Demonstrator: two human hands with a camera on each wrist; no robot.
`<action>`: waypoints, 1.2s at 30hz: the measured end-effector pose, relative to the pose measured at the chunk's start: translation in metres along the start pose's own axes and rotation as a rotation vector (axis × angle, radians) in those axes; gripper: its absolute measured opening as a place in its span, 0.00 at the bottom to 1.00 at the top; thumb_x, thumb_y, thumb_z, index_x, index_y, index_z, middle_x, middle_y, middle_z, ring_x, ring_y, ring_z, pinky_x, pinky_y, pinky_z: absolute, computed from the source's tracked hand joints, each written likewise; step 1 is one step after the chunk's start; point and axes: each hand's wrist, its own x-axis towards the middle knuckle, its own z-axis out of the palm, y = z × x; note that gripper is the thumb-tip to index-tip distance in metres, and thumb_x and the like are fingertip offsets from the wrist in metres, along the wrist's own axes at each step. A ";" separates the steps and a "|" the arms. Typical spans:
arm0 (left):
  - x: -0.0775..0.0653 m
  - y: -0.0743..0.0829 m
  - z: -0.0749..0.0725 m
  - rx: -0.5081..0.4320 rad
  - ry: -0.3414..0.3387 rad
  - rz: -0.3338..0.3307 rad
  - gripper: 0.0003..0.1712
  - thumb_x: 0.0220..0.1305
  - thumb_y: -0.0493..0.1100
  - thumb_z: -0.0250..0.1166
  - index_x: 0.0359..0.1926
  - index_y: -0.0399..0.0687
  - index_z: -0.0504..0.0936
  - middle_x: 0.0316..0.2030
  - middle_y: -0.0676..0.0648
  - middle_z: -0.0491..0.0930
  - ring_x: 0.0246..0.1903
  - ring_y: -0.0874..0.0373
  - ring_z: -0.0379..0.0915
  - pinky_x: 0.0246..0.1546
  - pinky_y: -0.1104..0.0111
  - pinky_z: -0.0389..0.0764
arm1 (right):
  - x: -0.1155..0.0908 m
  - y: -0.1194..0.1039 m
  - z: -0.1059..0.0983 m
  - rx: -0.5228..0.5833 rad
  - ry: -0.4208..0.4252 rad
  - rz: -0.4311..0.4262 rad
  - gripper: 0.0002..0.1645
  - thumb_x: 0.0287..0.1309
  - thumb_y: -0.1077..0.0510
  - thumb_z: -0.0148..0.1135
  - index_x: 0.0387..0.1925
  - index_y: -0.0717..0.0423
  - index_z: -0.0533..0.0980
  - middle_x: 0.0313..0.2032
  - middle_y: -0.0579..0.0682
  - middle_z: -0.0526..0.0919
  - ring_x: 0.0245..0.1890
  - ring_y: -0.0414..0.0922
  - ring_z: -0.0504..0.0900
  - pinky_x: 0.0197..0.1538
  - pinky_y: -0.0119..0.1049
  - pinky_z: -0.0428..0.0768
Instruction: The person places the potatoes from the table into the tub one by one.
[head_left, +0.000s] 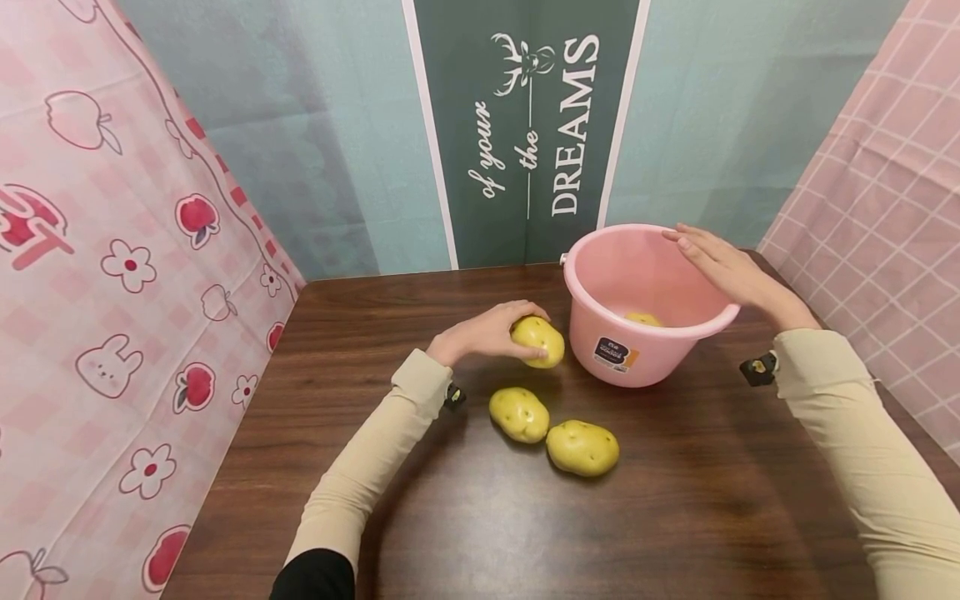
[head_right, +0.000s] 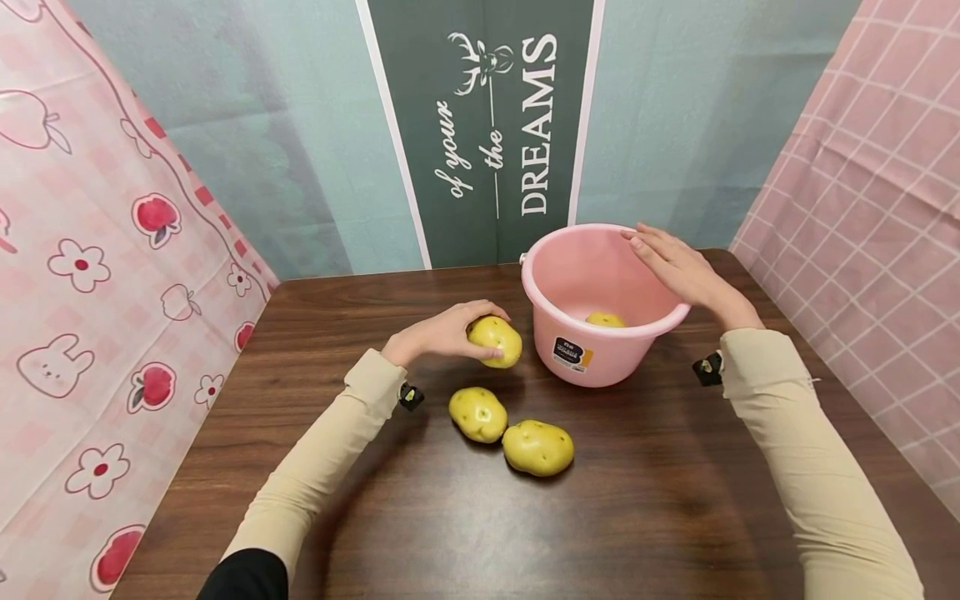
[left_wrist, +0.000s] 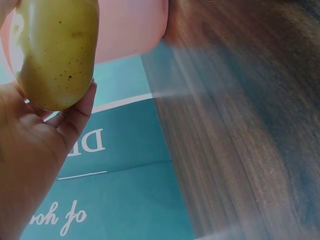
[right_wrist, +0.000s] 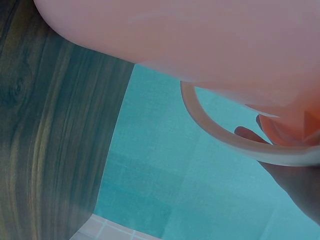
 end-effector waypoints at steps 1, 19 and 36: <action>0.000 0.000 -0.001 0.003 0.003 0.001 0.34 0.50 0.65 0.65 0.54 0.57 0.71 0.48 0.56 0.72 0.47 0.64 0.66 0.47 0.72 0.69 | 0.000 0.000 0.000 0.000 -0.001 0.000 0.31 0.71 0.44 0.30 0.69 0.51 0.56 0.71 0.59 0.46 0.70 0.62 0.41 0.61 0.68 0.39; -0.002 0.002 -0.011 0.004 0.037 -0.005 0.34 0.49 0.64 0.66 0.55 0.56 0.71 0.49 0.55 0.72 0.47 0.64 0.66 0.47 0.71 0.69 | 0.002 -0.005 -0.003 0.001 0.002 -0.001 0.31 0.71 0.43 0.30 0.69 0.51 0.56 0.71 0.59 0.46 0.70 0.62 0.41 0.62 0.68 0.39; 0.001 0.005 -0.018 0.014 0.077 0.007 0.32 0.49 0.65 0.65 0.53 0.59 0.71 0.46 0.58 0.72 0.44 0.67 0.65 0.44 0.73 0.70 | -0.001 -0.001 0.000 0.011 -0.006 0.021 0.31 0.71 0.43 0.30 0.69 0.51 0.55 0.71 0.60 0.45 0.70 0.62 0.40 0.61 0.69 0.39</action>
